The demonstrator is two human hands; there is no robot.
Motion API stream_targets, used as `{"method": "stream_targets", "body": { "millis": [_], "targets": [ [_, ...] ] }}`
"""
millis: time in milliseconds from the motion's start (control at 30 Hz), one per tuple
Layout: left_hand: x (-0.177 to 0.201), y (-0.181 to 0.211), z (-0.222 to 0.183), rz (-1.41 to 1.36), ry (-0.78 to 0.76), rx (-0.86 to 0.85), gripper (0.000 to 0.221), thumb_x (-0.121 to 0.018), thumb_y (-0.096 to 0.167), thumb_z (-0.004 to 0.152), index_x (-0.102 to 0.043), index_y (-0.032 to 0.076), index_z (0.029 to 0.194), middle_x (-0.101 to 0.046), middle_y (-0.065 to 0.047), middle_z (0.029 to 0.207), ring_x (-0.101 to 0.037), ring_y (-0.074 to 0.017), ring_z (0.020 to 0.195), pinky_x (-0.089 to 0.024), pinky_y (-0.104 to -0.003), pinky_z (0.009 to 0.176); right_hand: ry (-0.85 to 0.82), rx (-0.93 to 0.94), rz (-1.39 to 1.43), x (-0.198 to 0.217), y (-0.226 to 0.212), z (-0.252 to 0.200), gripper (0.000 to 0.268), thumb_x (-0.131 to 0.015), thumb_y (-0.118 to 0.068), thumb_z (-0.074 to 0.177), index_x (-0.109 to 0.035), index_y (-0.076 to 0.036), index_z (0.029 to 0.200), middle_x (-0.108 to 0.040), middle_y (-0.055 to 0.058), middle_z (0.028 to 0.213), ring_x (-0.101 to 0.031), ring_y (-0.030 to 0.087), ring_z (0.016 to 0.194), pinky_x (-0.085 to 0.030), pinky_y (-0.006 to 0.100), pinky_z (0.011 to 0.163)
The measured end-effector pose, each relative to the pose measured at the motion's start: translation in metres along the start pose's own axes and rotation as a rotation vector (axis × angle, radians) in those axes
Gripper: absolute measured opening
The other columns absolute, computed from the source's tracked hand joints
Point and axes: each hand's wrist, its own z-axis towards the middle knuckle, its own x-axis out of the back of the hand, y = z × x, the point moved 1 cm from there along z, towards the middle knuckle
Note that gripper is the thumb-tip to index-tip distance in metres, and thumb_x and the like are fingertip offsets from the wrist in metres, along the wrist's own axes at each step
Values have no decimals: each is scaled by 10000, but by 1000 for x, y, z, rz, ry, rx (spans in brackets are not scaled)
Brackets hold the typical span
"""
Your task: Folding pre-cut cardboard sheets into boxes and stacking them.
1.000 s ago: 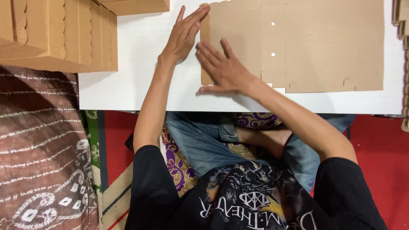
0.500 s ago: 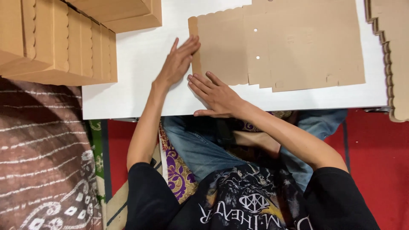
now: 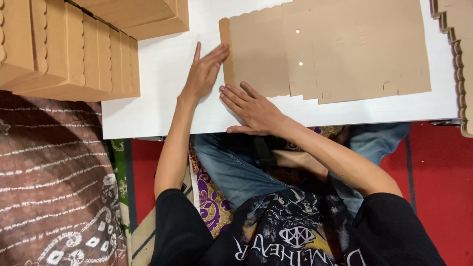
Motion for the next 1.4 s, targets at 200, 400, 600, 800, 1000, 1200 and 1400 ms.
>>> {"method": "stream_targets", "body": {
  "millis": [200, 400, 600, 800, 1000, 1200, 1400],
  "targets": [
    [10, -25, 44, 5, 23, 26, 490, -293, 91, 1066, -560, -20, 1461, -514, -155, 1554, -440, -241, 1482, 32, -524, 1247, 0, 3, 25, 1, -1, 0, 948, -254, -735, 1031, -287, 14, 1611, -265, 183, 1691, -210, 297, 1581, -132, 505, 1283],
    [13, -33, 60, -67, 161, 15, 516, -305, 138, 997, -728, 10, 1265, -687, -147, 1365, -609, -250, 1332, -147, -494, 1218, 3, 19, 33, -2, 7, 4, 935, -282, -721, 1037, -294, 20, 1607, -275, 192, 1686, -226, 311, 1578, -165, 516, 1273],
    [16, -26, 51, -101, 142, 76, 536, -275, 196, 1024, -606, 36, 1414, -654, -151, 1419, -539, -249, 1401, -162, -477, 1229, -110, -61, 24, 0, 55, 40, 1032, -216, -814, 983, -322, 10, 1596, -315, 180, 1670, -273, 325, 1547, -162, 636, 1201],
    [25, -14, 53, -225, 93, 114, 587, -208, 376, 1047, -420, 125, 1533, -635, -205, 1469, -561, -202, 1426, -68, -433, 1262, -222, -206, 187, 20, 102, 83, 964, -202, -713, 1024, -125, 34, 1627, -132, 234, 1703, -87, 352, 1581, 2, 586, 1235],
    [29, -11, 55, -238, 114, 137, 624, -147, 349, 1041, -460, 67, 1500, -645, -213, 1450, -579, -213, 1407, -21, -453, 1262, -141, -169, 108, 9, 90, 75, 1047, -199, -773, 1011, -198, 79, 1621, -177, 238, 1700, -121, 367, 1576, -28, 619, 1230],
    [24, -17, 54, -215, 126, 104, 603, -189, 302, 1035, -482, 9, 1473, -682, -159, 1415, -582, -197, 1382, -15, -477, 1243, -217, -109, 127, 11, 44, 46, 1170, -111, -894, 911, -132, 21, 1640, -102, 211, 1709, -84, 351, 1580, 13, 585, 1253],
    [16, -16, 52, -175, 142, 89, 577, -223, 299, 1052, -490, 18, 1479, -641, -178, 1454, -594, -222, 1387, 36, -495, 1241, -104, -47, 5, 0, 3, 8, 1118, -127, -862, 943, -245, 11, 1631, -231, 218, 1697, -197, 348, 1580, -36, 618, 1248]
  ]
}}
